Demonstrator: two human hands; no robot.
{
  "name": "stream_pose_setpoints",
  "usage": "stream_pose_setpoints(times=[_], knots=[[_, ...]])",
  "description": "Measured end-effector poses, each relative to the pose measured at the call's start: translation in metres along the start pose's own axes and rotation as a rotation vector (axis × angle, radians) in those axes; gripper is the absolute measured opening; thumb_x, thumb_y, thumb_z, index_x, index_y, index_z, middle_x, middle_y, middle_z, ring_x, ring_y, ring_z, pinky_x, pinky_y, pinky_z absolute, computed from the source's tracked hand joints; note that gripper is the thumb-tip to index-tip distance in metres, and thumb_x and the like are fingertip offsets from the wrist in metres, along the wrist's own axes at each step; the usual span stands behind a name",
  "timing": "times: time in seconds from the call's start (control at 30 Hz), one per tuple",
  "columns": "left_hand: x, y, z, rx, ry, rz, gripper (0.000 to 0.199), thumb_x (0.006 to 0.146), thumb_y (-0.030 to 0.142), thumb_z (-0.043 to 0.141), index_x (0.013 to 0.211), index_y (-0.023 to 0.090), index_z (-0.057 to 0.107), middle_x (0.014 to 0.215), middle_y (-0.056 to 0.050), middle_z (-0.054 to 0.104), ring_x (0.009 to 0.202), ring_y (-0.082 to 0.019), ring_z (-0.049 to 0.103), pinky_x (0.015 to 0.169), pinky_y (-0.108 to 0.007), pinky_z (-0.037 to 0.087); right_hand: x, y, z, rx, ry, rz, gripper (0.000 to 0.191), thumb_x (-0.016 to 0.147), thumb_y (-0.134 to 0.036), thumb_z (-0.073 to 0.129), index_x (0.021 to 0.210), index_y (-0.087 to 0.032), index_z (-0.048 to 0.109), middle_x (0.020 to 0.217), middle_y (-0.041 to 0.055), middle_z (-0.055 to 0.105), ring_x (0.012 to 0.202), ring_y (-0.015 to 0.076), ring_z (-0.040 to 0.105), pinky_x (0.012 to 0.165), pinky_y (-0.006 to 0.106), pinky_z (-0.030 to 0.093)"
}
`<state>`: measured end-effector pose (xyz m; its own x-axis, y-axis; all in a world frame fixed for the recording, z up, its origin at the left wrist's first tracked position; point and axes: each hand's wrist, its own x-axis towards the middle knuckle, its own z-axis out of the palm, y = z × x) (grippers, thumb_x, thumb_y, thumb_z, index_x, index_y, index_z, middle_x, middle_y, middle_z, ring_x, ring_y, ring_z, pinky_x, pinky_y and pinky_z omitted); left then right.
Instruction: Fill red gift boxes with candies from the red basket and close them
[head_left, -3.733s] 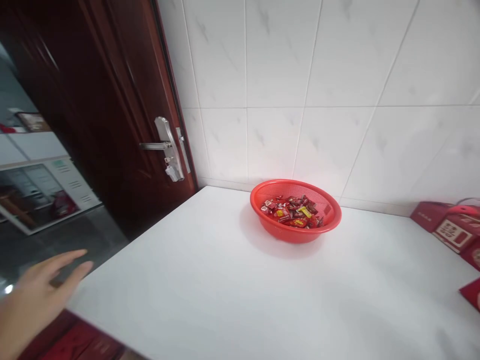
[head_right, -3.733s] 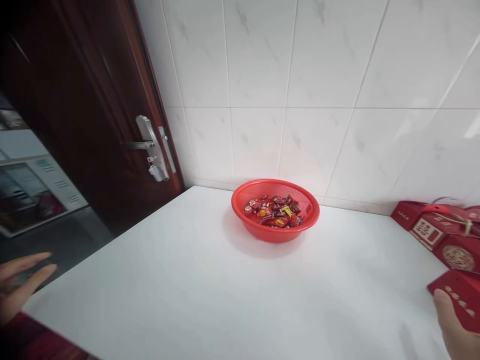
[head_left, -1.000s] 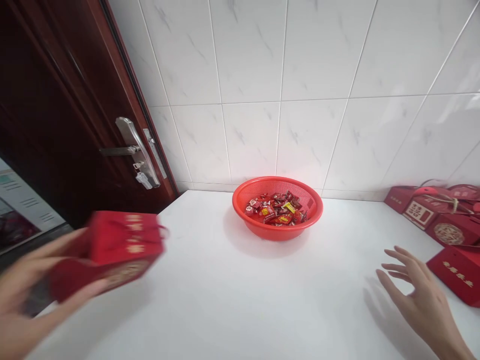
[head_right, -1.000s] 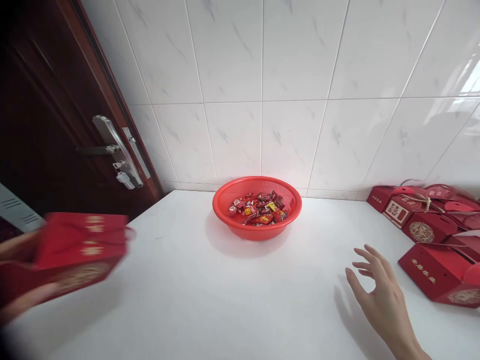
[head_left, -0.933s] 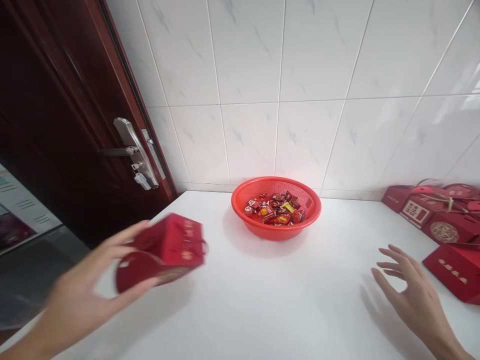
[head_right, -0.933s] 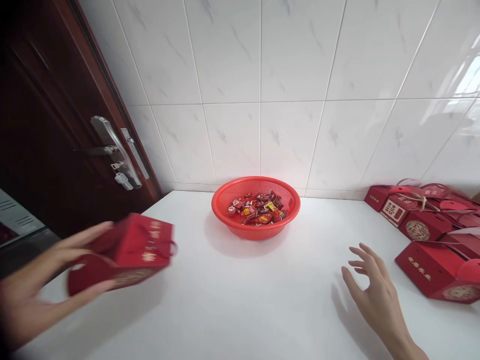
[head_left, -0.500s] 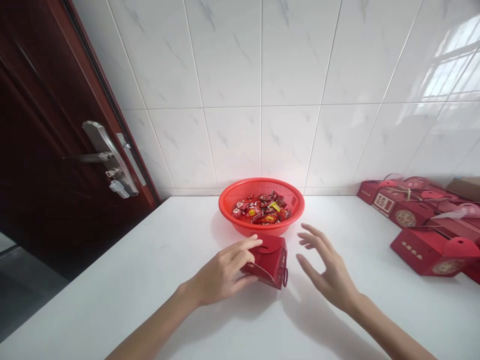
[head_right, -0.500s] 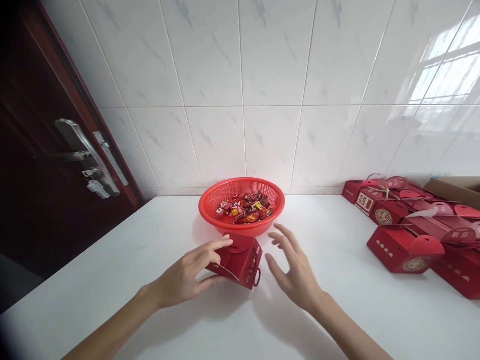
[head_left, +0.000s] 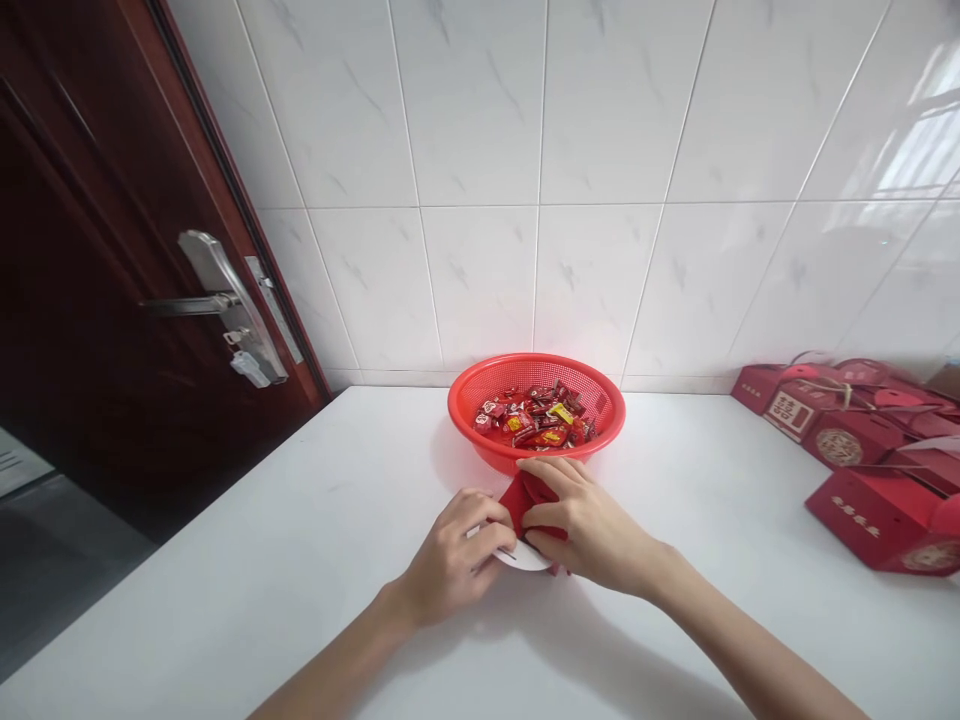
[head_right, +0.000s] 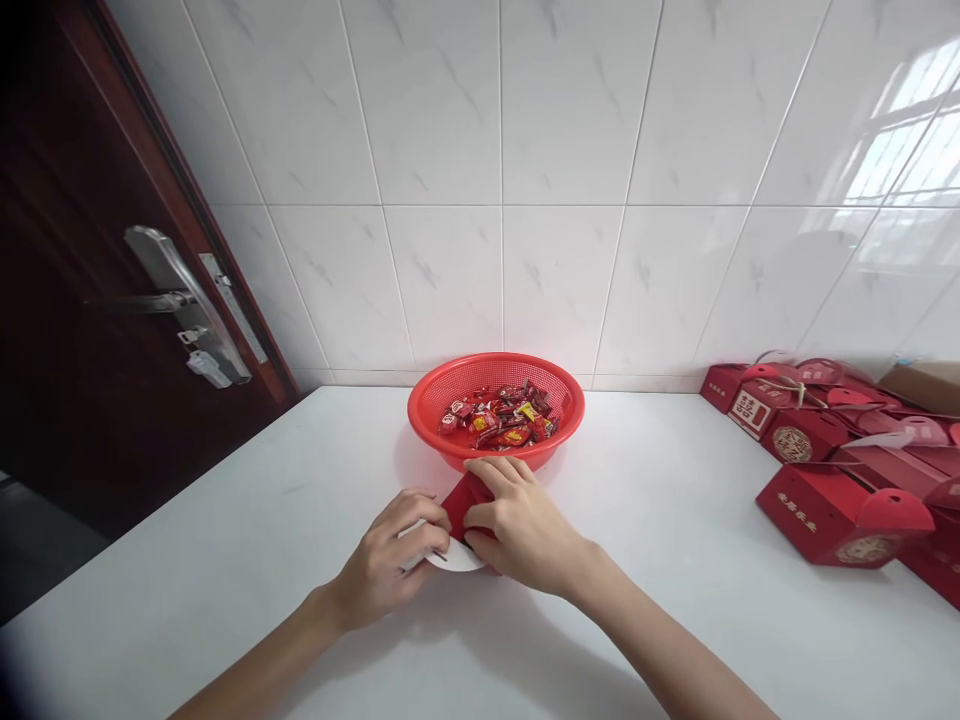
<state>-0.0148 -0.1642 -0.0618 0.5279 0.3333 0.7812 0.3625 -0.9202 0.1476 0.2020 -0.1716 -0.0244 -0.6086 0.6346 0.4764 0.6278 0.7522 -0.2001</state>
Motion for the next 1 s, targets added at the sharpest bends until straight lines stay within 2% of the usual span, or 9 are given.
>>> stream_pose_setpoints(times=[0.13, 0.23, 0.43, 0.53, 0.63, 0.77, 0.87, 0.93, 1.0], knots=[[-0.002, 0.005, -0.001, -0.046, -0.009, -0.049, 0.022, 0.086, -0.001, 0.053, 0.089, 0.021, 0.06, 0.082, -0.001, 0.062, 0.075, -0.014, 0.053, 0.072, -0.028, 0.048, 0.001, -0.005, -0.009, -0.148, -0.069, -0.038, 0.008, 0.089, -0.019, 0.065, 0.086, -0.018, 0.072, 0.14, 0.0186, 0.057, 0.131, 0.0329, 0.053, 0.108, 0.052, 0.044], [0.0, 0.011, -0.003, -0.071, -0.032, -0.059, 0.023, 0.088, 0.001, 0.053, 0.092, 0.021, 0.064, 0.083, -0.001, 0.062, 0.073, -0.014, 0.055, 0.071, -0.027, 0.048, -0.002, -0.008, -0.019, -0.18, -0.101, -0.02, 0.015, 0.092, -0.031, 0.067, 0.088, -0.017, 0.069, 0.147, 0.0233, 0.051, 0.135, 0.0359, 0.05, 0.111, 0.055, 0.041], [-0.001, 0.018, -0.004, -0.065, -0.015, -0.032, 0.028, 0.087, 0.003, 0.054, 0.1, 0.021, 0.069, 0.078, -0.002, 0.06, 0.068, -0.014, 0.054, 0.063, -0.026, 0.048, -0.007, -0.011, -0.033, -0.283, -0.071, 0.123, 0.022, 0.088, -0.039, 0.072, 0.089, -0.017, 0.066, 0.144, 0.0239, 0.055, 0.102, 0.0344, 0.067, 0.083, 0.053, 0.057], [-0.003, 0.018, -0.002, -0.081, -0.012, -0.019, 0.032, 0.085, 0.001, 0.054, 0.104, 0.02, 0.07, 0.08, -0.003, 0.061, 0.069, -0.014, 0.055, 0.061, -0.026, 0.048, -0.007, -0.013, -0.032, -0.243, -0.106, 0.127, 0.018, 0.089, -0.036, 0.071, 0.094, -0.018, 0.071, 0.141, 0.0213, 0.057, 0.095, 0.0303, 0.069, 0.079, 0.048, 0.058], [-0.004, 0.019, -0.001, -0.104, -0.032, -0.018, 0.033, 0.086, 0.001, 0.054, 0.108, 0.021, 0.07, 0.087, -0.005, 0.064, 0.077, -0.015, 0.059, 0.068, -0.028, 0.052, -0.004, -0.015, -0.026, -0.093, -0.164, 0.068, 0.01, 0.092, -0.025, 0.067, 0.086, -0.02, 0.074, 0.15, 0.0169, 0.05, 0.113, 0.0306, 0.066, 0.089, 0.045, 0.057], [-0.004, 0.021, -0.003, -0.141, -0.087, -0.037, 0.026, 0.088, 0.007, 0.055, 0.104, 0.022, 0.071, 0.093, -0.006, 0.067, 0.08, -0.017, 0.06, 0.075, -0.031, 0.053, -0.002, -0.014, -0.016, 0.033, -0.21, 0.021, 0.02, 0.095, -0.016, 0.058, 0.087, -0.021, 0.075, 0.152, 0.0137, 0.049, 0.143, 0.0312, 0.045, 0.103, 0.045, 0.051], [-0.003, 0.021, -0.005, -0.206, -0.134, -0.03, 0.019, 0.094, 0.021, 0.053, 0.102, 0.02, 0.071, 0.096, -0.007, 0.068, 0.08, -0.018, 0.06, 0.079, -0.036, 0.051, -0.002, -0.012, -0.012, 0.028, -0.243, 0.003, 0.018, 0.095, -0.018, 0.057, 0.095, -0.02, 0.075, 0.156, 0.0152, 0.044, 0.15, 0.0317, 0.033, 0.107, 0.047, 0.047], [-0.002, 0.021, -0.007, -0.273, -0.162, -0.027, 0.03, 0.1, 0.035, 0.045, 0.105, 0.02, 0.07, 0.097, -0.009, 0.068, 0.083, -0.02, 0.06, 0.081, -0.039, 0.05, -0.003, -0.012, -0.009, 0.006, -0.25, 0.006, 0.016, 0.096, -0.021, 0.057, 0.094, -0.019, 0.073, 0.161, 0.0167, 0.036, 0.15, 0.0331, 0.033, 0.109, 0.049, 0.045], [0.0, 0.022, -0.009, -0.336, -0.169, -0.045, 0.044, 0.104, 0.044, 0.034, 0.108, 0.019, 0.07, 0.096, -0.01, 0.068, 0.088, -0.023, 0.06, 0.084, -0.042, 0.05, -0.004, -0.011, -0.007, -0.03, -0.234, 0.012, 0.014, 0.095, -0.025, 0.059, 0.094, -0.018, 0.072, 0.163, 0.0191, 0.03, 0.144, 0.035, 0.041, 0.107, 0.051, 0.046]])
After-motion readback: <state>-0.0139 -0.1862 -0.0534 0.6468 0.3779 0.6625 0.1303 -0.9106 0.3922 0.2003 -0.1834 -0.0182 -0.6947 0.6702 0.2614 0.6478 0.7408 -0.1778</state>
